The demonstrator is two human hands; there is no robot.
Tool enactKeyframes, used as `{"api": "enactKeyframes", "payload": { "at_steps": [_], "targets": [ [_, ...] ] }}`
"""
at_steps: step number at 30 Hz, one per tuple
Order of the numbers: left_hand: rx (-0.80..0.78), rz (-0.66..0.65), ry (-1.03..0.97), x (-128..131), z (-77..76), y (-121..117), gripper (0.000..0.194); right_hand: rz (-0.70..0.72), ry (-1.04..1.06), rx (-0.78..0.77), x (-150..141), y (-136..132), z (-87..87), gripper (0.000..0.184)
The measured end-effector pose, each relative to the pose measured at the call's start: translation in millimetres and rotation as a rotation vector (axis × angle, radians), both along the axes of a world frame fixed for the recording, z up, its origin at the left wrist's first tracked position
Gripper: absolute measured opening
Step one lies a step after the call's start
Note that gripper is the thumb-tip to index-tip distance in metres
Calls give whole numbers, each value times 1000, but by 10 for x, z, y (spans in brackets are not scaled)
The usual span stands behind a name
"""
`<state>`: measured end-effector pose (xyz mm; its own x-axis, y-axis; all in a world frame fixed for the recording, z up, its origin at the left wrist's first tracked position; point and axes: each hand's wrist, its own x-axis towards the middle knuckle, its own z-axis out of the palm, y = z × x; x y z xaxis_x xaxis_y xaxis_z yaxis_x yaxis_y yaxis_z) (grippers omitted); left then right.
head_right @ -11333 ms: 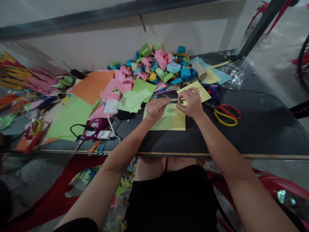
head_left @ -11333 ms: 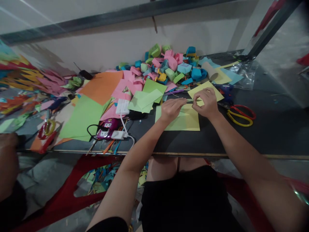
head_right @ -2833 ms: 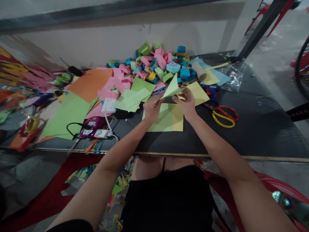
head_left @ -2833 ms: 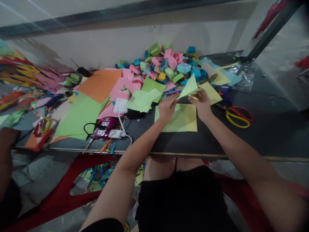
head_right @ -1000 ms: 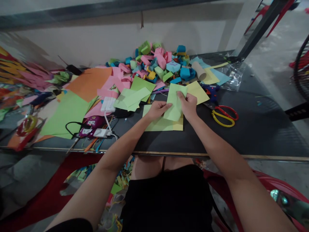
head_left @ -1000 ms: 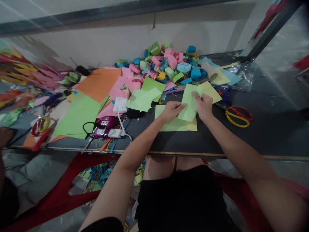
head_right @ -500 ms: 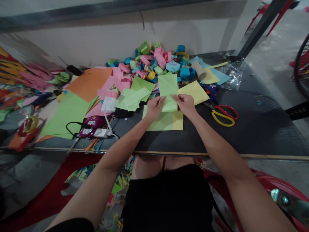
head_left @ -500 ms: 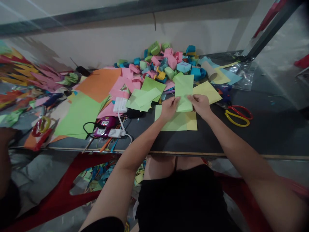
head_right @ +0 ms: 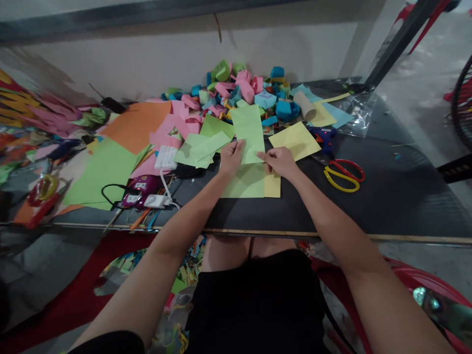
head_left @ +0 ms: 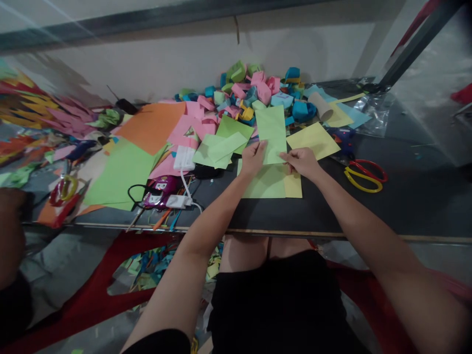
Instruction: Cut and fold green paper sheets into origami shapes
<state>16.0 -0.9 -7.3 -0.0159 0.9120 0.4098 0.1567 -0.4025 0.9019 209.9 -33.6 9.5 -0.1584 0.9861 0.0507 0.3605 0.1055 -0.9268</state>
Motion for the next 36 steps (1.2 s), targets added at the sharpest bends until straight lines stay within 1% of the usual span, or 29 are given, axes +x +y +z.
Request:
{"api": "enactKeyframes", "payload": {
  "at_steps": [3, 5, 8, 11, 15, 17, 22, 26, 29, 33, 36],
  "targets": [
    [-10, -12, 10, -5, -22, 18, 75, 19, 77, -43, -5, 11, -27, 63],
    [-40, -19, 11, -9, -45, 31, 72, 47, 83, -53, -10, 9, -19, 65],
    [-136, -40, -35, -7, -67, 42, 62, 65, 34, -1, -14, -2, 7, 69],
    [-201, -99, -53, 2, -66, 38, 47, 31, 23, 32, -18, -12, 27, 70],
    [-230, -141, -22, 13, -64, 21, 38, -4, 114, -40, -27, -21, 38, 74],
    [-245, -166, -31, 19, -69, 10, 38, 9, 109, -47, -26, -22, 38, 76],
    [-267, -204, -121, 18, -77, -6, 45, 77, 50, 16, -15, -30, 25, 77],
    [-267, -221, -98, 12, -76, -5, 51, 40, 79, 21, -35, -49, 17, 79],
    [-237, -207, -65, 20, -83, -3, 55, 11, 82, 47, -47, -58, 16, 80],
    [-206, -168, -41, 31, -92, 10, 57, 67, 124, 130, -32, -59, 48, 77],
    [-206, -161, -51, 30, -91, 8, 59, 80, 136, 149, -18, -60, 82, 73]
  ]
}}
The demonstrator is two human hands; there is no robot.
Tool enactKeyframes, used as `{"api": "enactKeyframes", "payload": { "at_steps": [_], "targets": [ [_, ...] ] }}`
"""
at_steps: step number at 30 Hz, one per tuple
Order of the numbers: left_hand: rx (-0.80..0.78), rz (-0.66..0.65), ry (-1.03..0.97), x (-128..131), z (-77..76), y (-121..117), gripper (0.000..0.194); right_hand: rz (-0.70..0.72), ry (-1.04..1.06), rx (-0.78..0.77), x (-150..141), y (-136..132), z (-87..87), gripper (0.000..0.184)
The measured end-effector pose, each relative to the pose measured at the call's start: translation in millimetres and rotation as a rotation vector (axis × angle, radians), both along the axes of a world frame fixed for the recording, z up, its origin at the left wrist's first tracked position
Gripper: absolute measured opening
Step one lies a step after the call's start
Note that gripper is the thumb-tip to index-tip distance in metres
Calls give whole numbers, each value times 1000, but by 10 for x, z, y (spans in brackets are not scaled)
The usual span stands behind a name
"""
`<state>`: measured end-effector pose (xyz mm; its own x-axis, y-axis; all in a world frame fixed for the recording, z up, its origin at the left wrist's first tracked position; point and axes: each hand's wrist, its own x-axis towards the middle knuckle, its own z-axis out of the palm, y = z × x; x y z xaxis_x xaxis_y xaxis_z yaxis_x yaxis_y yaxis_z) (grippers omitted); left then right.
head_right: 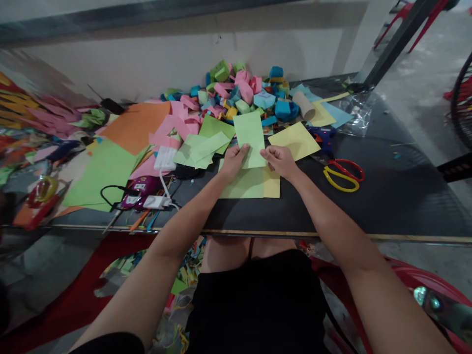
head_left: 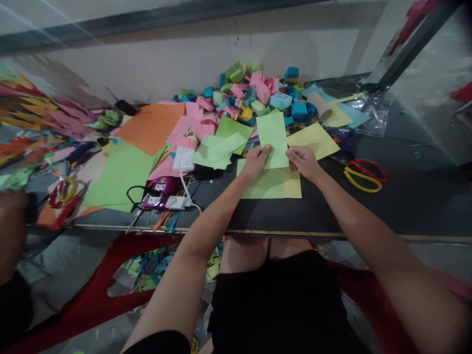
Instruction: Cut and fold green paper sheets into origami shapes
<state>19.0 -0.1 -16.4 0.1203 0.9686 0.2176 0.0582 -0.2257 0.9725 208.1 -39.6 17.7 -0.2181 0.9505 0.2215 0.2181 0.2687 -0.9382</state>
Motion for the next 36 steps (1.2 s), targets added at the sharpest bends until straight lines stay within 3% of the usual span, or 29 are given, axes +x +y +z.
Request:
{"api": "enactKeyframes", "payload": {
  "at_steps": [3, 7, 10, 14, 17, 21, 28, 31, 36],
  "targets": [
    [-18, -14, -29, -2, 5, -25, 60, -57, -35, 4, 3, 8, -1, 74],
    [-56, -169, -176, 6, 6, -64, 44, -106, -63, 1, 10, 40, -51, 75],
    [-112, -259, -261, 20, 4, -80, 40, -60, -117, -38, 19, 54, -81, 76],
    [-259, -370, -281, 42, 30, -134, 49, 28, -145, -97, 5, 37, -77, 76],
    [-295, -382, -276, 47, 84, -198, 52, 71, -171, -118, -17, 23, -65, 79],
    [-243, -322, -308, 34, 140, -196, 53, -56, -203, -43, 1, 37, -64, 83],
    [-183, -195, -383, 9, 97, -73, 51, -509, -712, 171, 100, 34, -30, 50],
    [-215, -190, -404, 24, 116, -120, 48, -514, -948, 83, 77, -22, 43, 55],
    [-278, -293, -427, 34, 105, -206, 55, -431, -1183, -126, -4, -117, 213, 38]
  ]
}}
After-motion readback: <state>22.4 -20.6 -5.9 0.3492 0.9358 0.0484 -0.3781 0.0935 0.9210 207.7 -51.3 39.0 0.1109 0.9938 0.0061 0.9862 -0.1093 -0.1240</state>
